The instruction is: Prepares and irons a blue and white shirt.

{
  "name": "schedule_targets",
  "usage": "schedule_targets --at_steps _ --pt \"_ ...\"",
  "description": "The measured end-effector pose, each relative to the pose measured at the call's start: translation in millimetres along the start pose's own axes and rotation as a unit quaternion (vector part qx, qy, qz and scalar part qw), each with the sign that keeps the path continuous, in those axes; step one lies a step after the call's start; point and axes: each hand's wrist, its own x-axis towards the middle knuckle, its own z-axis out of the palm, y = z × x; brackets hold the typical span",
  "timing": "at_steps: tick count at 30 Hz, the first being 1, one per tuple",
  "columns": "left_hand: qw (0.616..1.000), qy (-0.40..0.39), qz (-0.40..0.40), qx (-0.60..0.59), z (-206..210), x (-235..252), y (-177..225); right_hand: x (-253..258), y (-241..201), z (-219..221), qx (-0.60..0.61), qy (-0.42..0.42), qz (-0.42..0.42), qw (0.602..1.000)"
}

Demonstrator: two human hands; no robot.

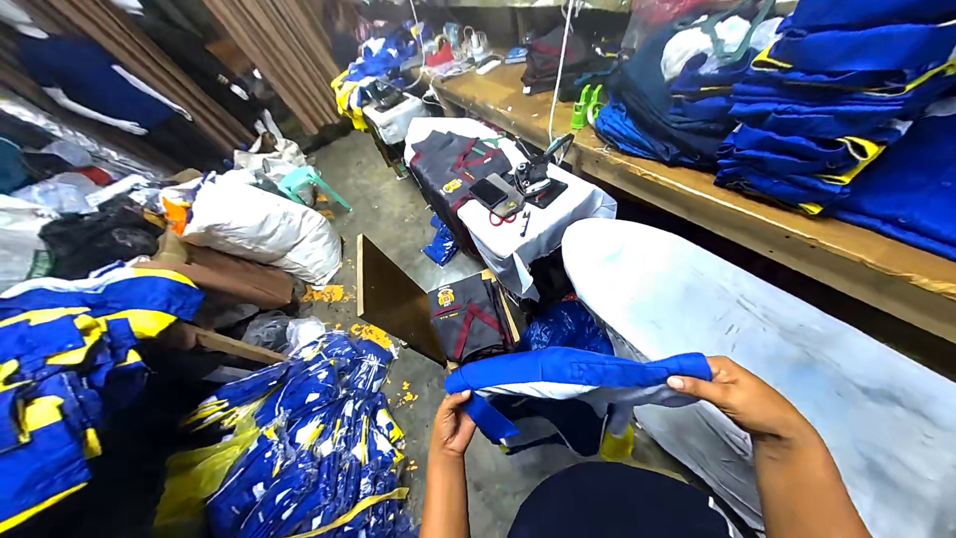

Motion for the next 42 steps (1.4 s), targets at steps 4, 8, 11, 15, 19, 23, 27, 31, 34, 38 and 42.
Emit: schedule_targets --at_steps 4,8,11,15,19,23,27,31,34,38,42 --pt "0.986 -0.014 -0.026 0.166 12 14 -4 -8 2 -22 0.002 0.009 0.001 1.0" --pt "0.974 0.027 -0.088 0.207 17 12 -18 -6 10 -36 -0.021 0.016 0.047 0.999" --pt "0.97 0.041 -0.087 0.223 14 10 -25 -2 12 -41 -0.035 0.005 0.055 0.998" --pt "0.974 0.064 0.0 0.218 15 9 -32 6 4 -40 -0.03 -0.04 0.051 0.997" --pt "0.976 0.101 0.116 0.152 18 13 -41 13 -4 -31 -0.024 -0.115 0.013 0.993" --pt "0.966 0.111 0.195 0.126 14 10 -34 11 -7 -23 -0.03 -0.19 -0.021 0.981" --pt "0.936 0.109 0.265 0.205 26 4 -8 3 -10 -18 -0.032 -0.22 -0.065 0.973" --pt "0.898 0.096 0.317 0.292 70 3 25 -7 -12 -17 -0.014 -0.229 -0.13 0.965" --pt "0.869 0.062 0.358 0.336 122 13 47 -9 -14 -22 0.007 -0.176 -0.18 0.968" --pt "0.827 -0.049 0.395 0.397 206 54 65 -11 -19 -39 0.077 -0.018 -0.181 0.98" --pt "0.796 -0.241 0.389 0.396 307 118 41 -5 -17 -69 0.203 0.153 -0.153 0.955"
